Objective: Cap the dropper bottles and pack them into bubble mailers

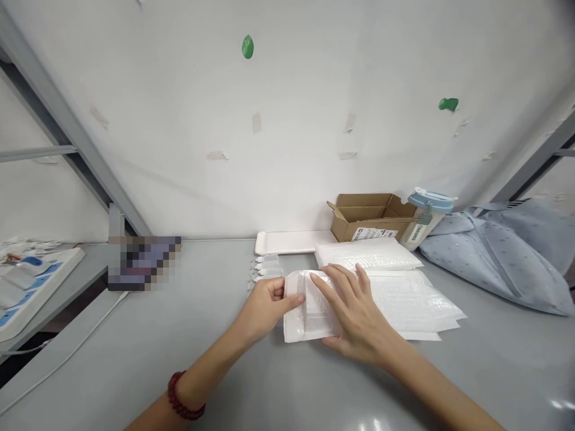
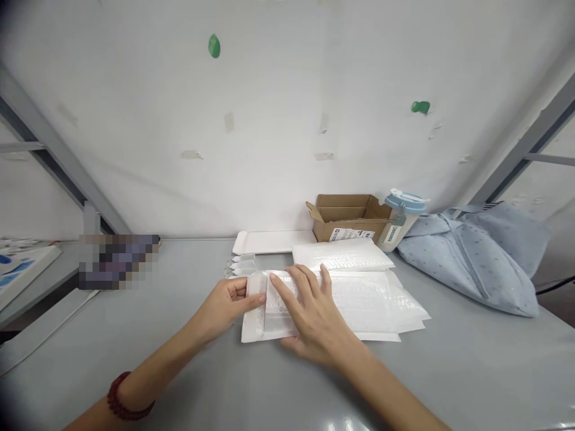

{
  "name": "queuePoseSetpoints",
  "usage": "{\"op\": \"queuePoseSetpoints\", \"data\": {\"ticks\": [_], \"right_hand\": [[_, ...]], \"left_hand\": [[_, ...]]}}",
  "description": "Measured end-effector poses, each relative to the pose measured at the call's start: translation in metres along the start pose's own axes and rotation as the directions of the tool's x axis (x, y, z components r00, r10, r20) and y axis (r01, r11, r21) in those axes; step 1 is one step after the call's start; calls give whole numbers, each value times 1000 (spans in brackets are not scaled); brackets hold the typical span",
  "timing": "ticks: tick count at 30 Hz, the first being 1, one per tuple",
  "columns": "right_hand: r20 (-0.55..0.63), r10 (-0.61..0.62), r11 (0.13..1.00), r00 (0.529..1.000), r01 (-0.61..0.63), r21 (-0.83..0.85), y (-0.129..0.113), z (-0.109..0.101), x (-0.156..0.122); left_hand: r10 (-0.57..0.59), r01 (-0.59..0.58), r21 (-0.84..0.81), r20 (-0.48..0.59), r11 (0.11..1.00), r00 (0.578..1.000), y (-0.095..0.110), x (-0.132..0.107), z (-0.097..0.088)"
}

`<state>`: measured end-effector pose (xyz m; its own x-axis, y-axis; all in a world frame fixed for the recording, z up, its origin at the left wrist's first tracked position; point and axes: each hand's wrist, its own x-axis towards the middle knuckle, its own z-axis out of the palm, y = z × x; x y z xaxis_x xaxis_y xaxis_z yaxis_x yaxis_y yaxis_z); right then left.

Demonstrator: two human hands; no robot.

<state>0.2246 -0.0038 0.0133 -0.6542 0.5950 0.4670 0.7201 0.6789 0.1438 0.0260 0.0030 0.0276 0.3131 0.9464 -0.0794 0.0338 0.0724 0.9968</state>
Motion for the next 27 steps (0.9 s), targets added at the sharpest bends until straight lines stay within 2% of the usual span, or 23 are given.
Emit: {"op": "queuePoseSetpoints", "data": {"ticks": [3, 6, 8, 10, 13, 16, 22, 25, 27], "right_hand": [[-48, -2, 1000, 999, 1, -23, 5, 2, -1], [-121, 12, 999, 993, -15, -30, 15, 6, -1], [-170, 29, 999, 985, -37, -40, 22, 9, -2], [-208, 48, 997, 977, -60, -49, 29, 9, -2], [-250, 87, 995, 964, -98, -30, 34, 6, -1], [-260, 125, 992, 958, -126, 12, 34, 3, -1], [-218, 147, 988, 965, -134, 73, 35, 5, -3], [-182, 153, 987, 971, -140, 85, 36, 6, -3], [-167, 156, 986, 974, -144, 83, 36, 6, -3]], "left_hand": [[38, -31, 137, -49, 990, 998, -2, 3, -9], [73, -36, 343, -98, 939, 992, 4, 4, -26], [104, -31, 488, -125, 872, 987, 12, 2, -40], [113, -35, 619, -88, 785, 990, 19, -3, -52], [48, -13, 751, -24, 660, 999, 22, -10, -61], [-10, -1, 823, 8, 568, 1000, 16, -14, -55], [-64, -101, 913, 137, 396, 989, -3, -16, -32], [-65, -147, 915, 184, 377, 981, -7, -14, -24], [-29, -195, 887, 228, 418, 973, -3, -14, -22]]}}
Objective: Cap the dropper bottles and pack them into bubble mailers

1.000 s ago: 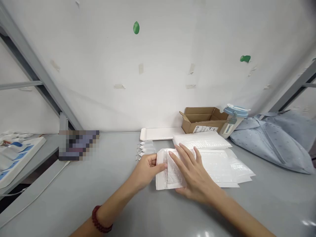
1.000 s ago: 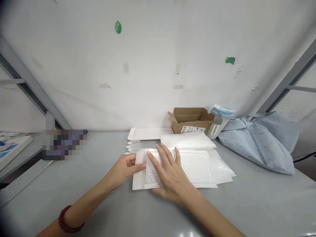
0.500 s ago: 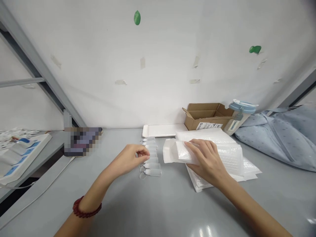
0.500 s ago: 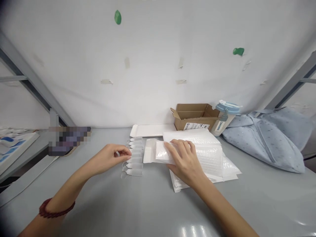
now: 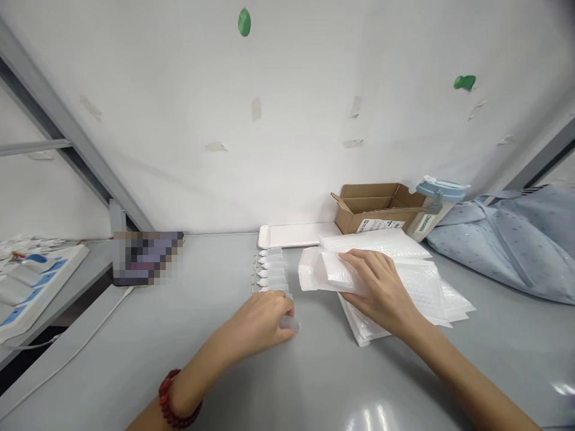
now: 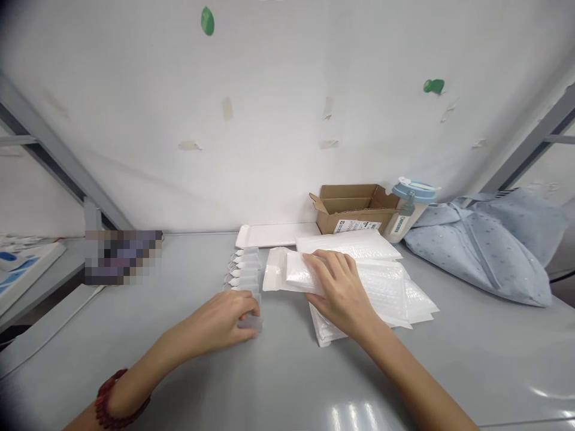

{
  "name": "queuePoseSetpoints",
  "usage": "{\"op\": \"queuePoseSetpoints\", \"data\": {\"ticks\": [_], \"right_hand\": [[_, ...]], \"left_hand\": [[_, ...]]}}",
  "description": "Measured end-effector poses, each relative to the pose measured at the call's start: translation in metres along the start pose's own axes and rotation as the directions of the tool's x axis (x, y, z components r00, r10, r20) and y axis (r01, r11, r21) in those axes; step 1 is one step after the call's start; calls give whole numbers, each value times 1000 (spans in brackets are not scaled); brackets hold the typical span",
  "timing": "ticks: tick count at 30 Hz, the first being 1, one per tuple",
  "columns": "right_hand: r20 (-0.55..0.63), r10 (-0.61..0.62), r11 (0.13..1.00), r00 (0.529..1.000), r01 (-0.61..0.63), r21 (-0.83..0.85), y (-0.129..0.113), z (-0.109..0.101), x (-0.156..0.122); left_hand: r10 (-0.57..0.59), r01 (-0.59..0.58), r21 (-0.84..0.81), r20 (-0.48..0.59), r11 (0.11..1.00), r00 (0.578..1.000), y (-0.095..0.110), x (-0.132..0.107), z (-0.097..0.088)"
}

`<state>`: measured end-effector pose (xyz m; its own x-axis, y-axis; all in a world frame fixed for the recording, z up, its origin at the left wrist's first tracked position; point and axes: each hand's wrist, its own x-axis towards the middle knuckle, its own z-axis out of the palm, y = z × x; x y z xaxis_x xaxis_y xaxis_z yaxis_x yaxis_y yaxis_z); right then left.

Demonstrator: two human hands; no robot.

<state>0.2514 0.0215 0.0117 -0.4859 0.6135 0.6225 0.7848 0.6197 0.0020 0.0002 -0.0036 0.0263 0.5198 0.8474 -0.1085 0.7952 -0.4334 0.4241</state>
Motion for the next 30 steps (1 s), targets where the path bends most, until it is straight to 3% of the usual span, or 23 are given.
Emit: {"op": "queuePoseSetpoints", "data": {"ticks": [3, 5, 8, 10, 13, 16, 18, 23, 26, 30], "right_hand": [[11, -6, 1000, 1000, 6, -6, 0, 0, 1], [10, -14, 1000, 1000, 14, -5, -1, 1, 1], [-4, -14, 1000, 1000, 14, 12, -1, 2, 0], [-27, -6, 1000, 1000, 7, 27, -1, 3, 0], [-52, -5, 999, 999, 7, 41, -2, 2, 0], [-59, -36, 998, 998, 40, 56, -3, 0, 0], [-61, -63, 996, 996, 67, 65, -6, 0, 0], [-52, -96, 991, 994, 101, 88, -11, 0, 0], [-48, -110, 987, 993, 115, 109, -13, 1, 0], [-24, -124, 983, 992, 126, 133, -14, 2, 0]], "left_hand": [[36, -53, -176, -99, 983, 994, 1, -4, -16], [-15, -60, -348, -207, 936, 978, -1, -8, -29], [-129, -130, -561, -398, 818, 909, -7, -12, -42], [-195, -157, -615, -465, 772, 864, -9, -13, -42], [-247, -85, -597, -452, 798, 857, -7, -8, -33], [-215, -63, -520, -456, 852, 864, 0, 0, -16], [-143, -128, -461, -508, 878, 849, 5, 6, -3], [29, -330, -326, -671, 886, 741, 13, 16, 23], [-100, -239, -400, -665, 885, 740, 18, 17, 27], [-287, -53, -500, -577, 864, 765, 23, 15, 25]]}}
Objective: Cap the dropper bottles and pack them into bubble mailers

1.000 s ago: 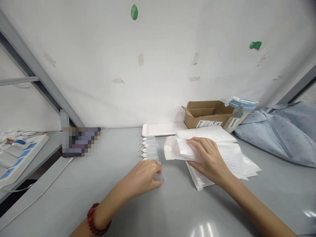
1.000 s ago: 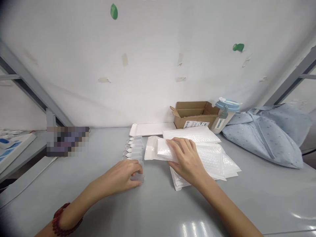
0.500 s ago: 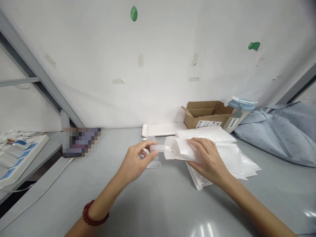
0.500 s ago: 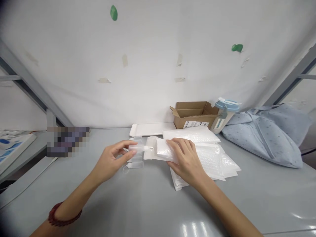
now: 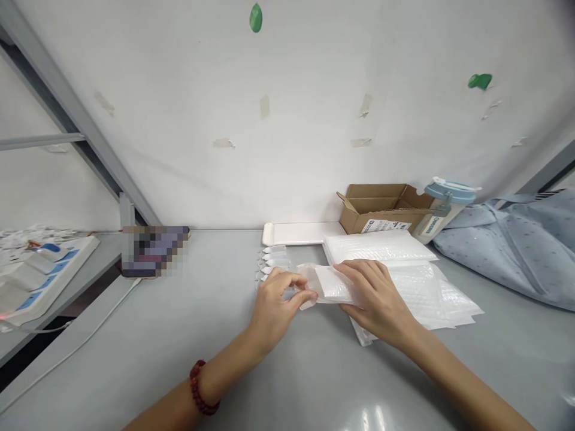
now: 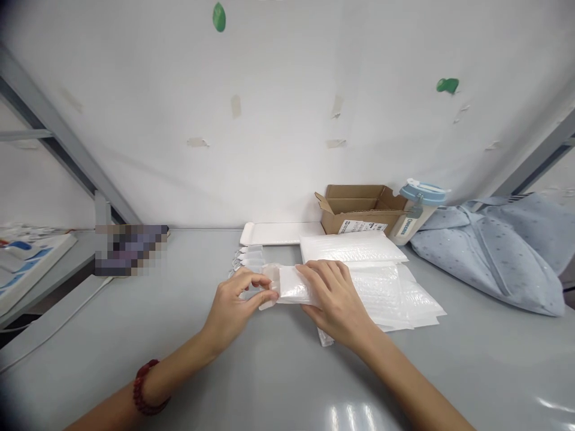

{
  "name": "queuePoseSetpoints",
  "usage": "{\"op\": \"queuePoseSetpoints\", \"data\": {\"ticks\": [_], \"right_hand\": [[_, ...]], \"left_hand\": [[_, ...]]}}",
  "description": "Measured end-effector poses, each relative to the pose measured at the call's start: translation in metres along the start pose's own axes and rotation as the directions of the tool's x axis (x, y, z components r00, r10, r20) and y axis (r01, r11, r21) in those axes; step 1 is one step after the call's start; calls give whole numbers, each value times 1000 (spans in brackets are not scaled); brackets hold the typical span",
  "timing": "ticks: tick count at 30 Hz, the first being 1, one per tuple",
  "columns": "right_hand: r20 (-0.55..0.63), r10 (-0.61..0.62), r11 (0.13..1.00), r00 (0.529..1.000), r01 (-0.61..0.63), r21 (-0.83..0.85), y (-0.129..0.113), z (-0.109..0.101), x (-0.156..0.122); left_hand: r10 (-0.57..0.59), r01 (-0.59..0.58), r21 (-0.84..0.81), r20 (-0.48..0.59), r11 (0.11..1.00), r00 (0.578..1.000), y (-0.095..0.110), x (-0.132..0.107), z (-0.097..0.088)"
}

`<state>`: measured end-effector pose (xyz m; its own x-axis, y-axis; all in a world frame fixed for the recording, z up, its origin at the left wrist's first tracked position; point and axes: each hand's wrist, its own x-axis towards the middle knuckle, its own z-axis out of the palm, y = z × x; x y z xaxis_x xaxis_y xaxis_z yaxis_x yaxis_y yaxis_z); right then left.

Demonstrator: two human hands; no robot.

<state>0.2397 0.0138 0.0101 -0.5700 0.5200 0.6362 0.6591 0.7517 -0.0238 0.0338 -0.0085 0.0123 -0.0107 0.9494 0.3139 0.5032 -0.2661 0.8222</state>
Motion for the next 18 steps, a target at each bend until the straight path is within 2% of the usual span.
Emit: {"op": "queuePoseSetpoints", "data": {"ticks": [2, 4, 7, 11, 13, 16, 18], "right_hand": [[6, 1, 1000, 1000, -1, 2, 0, 0, 0], [9, 4, 1000, 1000, -4, 4, 0, 0, 0], [18, -1, 1000, 1000, 1, 7, -1, 0, 1], [46, -23, 1000, 999, 22, 17, -2, -1, 1], [83, -33, 999, 996, 31, 29, -3, -1, 1], [120, -57, 997, 991, 51, 54, -4, -2, 0], [121, -67, 996, 990, 59, 66, -4, -2, 0]], "left_hand": [[-25, 25, 0, 32, 1000, 999, 1, -1, 0], [2, -1, -13, 66, 1000, 998, 1, -3, 0], [113, -111, -24, 109, 994, 988, 1, -4, 1], [265, -275, 25, 201, 961, 943, 0, -8, 4], [296, -312, 58, 197, 948, 935, -1, -12, 8], [315, -331, 123, 130, 936, 940, -3, -17, 15], [390, -401, 174, 94, 900, 916, -4, -15, 13]]}}
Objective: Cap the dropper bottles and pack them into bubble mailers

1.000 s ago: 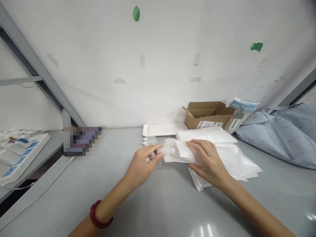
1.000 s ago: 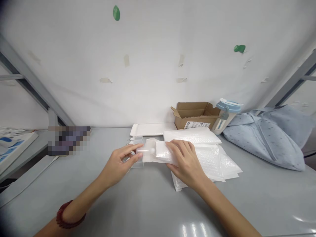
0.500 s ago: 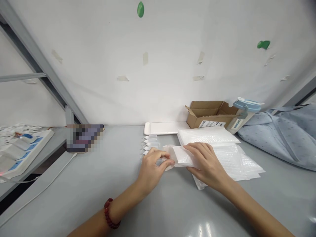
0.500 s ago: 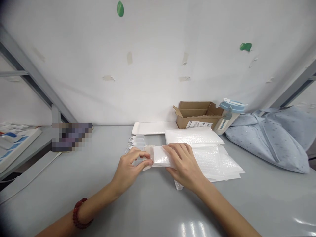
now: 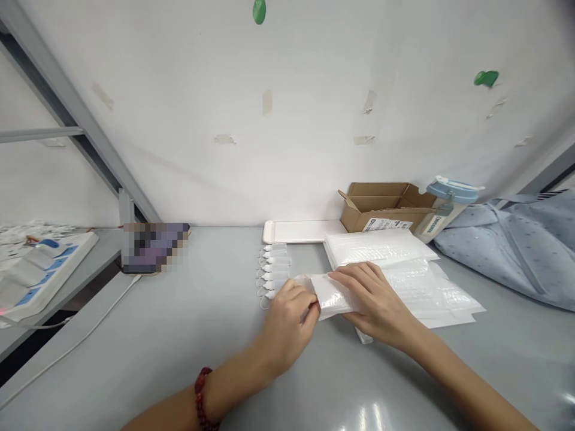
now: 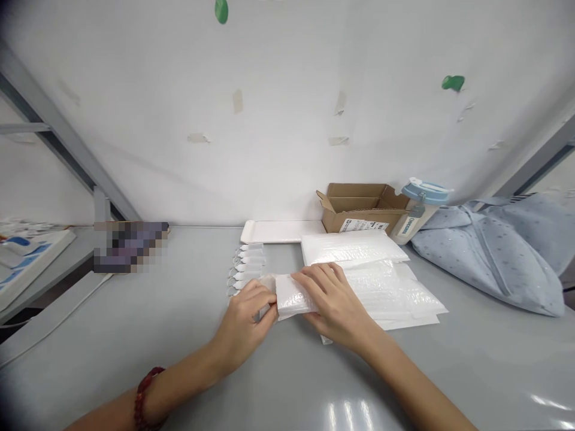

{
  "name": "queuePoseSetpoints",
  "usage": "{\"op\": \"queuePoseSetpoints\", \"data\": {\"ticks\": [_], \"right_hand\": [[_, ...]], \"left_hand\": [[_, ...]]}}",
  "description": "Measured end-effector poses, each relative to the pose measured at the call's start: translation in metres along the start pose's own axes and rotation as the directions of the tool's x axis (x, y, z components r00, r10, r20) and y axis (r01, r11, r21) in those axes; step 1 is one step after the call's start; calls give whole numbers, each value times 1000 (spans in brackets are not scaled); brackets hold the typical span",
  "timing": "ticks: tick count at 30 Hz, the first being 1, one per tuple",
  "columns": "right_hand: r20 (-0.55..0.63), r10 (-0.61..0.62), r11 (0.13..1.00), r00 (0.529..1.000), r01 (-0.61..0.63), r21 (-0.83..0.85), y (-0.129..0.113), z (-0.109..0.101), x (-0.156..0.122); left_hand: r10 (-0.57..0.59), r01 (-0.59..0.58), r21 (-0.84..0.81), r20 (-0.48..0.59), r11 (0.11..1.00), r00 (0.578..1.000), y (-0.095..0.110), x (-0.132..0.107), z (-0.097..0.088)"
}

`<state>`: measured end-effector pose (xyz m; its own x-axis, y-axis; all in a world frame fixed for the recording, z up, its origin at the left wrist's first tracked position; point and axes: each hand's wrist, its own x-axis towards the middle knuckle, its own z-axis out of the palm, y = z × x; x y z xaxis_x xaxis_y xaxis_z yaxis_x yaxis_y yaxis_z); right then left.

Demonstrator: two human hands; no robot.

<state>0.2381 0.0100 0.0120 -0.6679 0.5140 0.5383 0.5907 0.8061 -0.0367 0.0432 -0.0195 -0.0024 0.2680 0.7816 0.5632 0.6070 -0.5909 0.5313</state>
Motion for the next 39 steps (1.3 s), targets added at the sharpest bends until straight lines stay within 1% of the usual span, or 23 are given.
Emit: {"op": "queuePoseSetpoints", "data": {"ticks": [1, 3, 4, 5, 6, 7, 8, 9, 10, 11, 13, 15, 17, 20, 22, 24, 25, 27, 29, 31, 33, 35, 39], "right_hand": [[-7, 2, 1000, 1000, -2, 2, 1, -1, 0], [-43, 18, 1000, 999, -18, -3, 4, -2, 0], [-72, 28, 1000, 997, -29, -9, 5, -3, -1], [-104, 38, 999, 994, -40, -17, 7, -3, -1], [-136, 47, 998, 990, -51, -25, 9, -4, -1], [-163, 55, 998, 985, -61, -33, 11, -4, -1], [-181, 62, 997, 981, -71, -40, 12, -5, -1], [-193, 66, 996, 979, -77, -46, 13, -5, -1], [-201, 69, 995, 977, -81, -52, 13, -5, -1], [-207, 71, 995, 976, -85, -57, 13, -5, -1], [-211, 77, 994, 974, -92, -63, 13, -5, -1], [-207, 86, 993, 975, -101, -67, 12, -4, -1], [-196, 84, 993, 977, -99, -68, 11, -4, -1], [-174, 78, 994, 982, -91, -68, 11, -4, -1], [-158, 85, 993, 984, -96, -66, 10, -4, -1], [-144, 91, 993, 985, -102, -64, 10, -4, -1], [-140, 92, 993, 986, -101, -63, 10, -4, -1], [-125, 96, 993, 987, -104, -60, 10, -4, -1], [-102, 105, 992, 989, -111, -55, 9, -3, -1], [-77, 112, 992, 991, -115, -45, 9, -2, -2], [-67, 110, 993, 992, -113, -37, 8, -1, -2], [-75, 106, 993, 991, -109, -34, 8, -1, -3], [-89, 108, 993, 990, -111, -32, 8, -2, -3]], "left_hand": [[62, -61, 35, -25, 998, 998, -3, 3, -4], [177, -167, 113, -85, 979, 980, -11, 11, -21], [168, -149, 141, -131, 979, 977, -16, 16, -33], [107, -78, 152, -195, 985, 975, -21, 21, -45], [12, 28, 148, -267, 989, 964, -26, 26, -58], [-107, 148, 128, -284, 981, 953, -30, 31, -69], [-220, 255, 107, -262, 961, 940, -33, 34, -79], [-304, 330, 103, -209, 938, 929, -36, 37, -86], [-362, 376, 110, -130, 920, 923, -37, 38, -91], [-388, 389, 126, -38, 912, 921, -38, 38, -92], [-365, 343, 155, 152, 927, 918, -39, 35, -87], [-286, 244, 172, 296, 954, 911, -38, 29, -74], [-202, 130, 206, 381, 970, 902, -37, 20, -58], [-140, 6, 274, 472, 962, 870, -32, 9, -38], [-106, -42, 257, 534, 965, 839, -26, 5, -35], [-89, -27, 193, 571, 981, 816, -21, 6, -41], [-105, 21, 151, 573, 988, 813, -18, 9, -47], [-185, 181, 64, 566, 981, 804, -15, 16, -63], [-308, 377, -28, 524, 926, 794, -14, 24, -79], [-411, 513, -131, 448, 849, 794, -15, 30, -87], [-489, 574, -229, 338, 786, 804, -15, 33, -87], [-536, 588, -302, 242, 751, 809, -16, 32, -82], [-549, 558, -397, 149, 728, 822, -14, 31, -77]]}}
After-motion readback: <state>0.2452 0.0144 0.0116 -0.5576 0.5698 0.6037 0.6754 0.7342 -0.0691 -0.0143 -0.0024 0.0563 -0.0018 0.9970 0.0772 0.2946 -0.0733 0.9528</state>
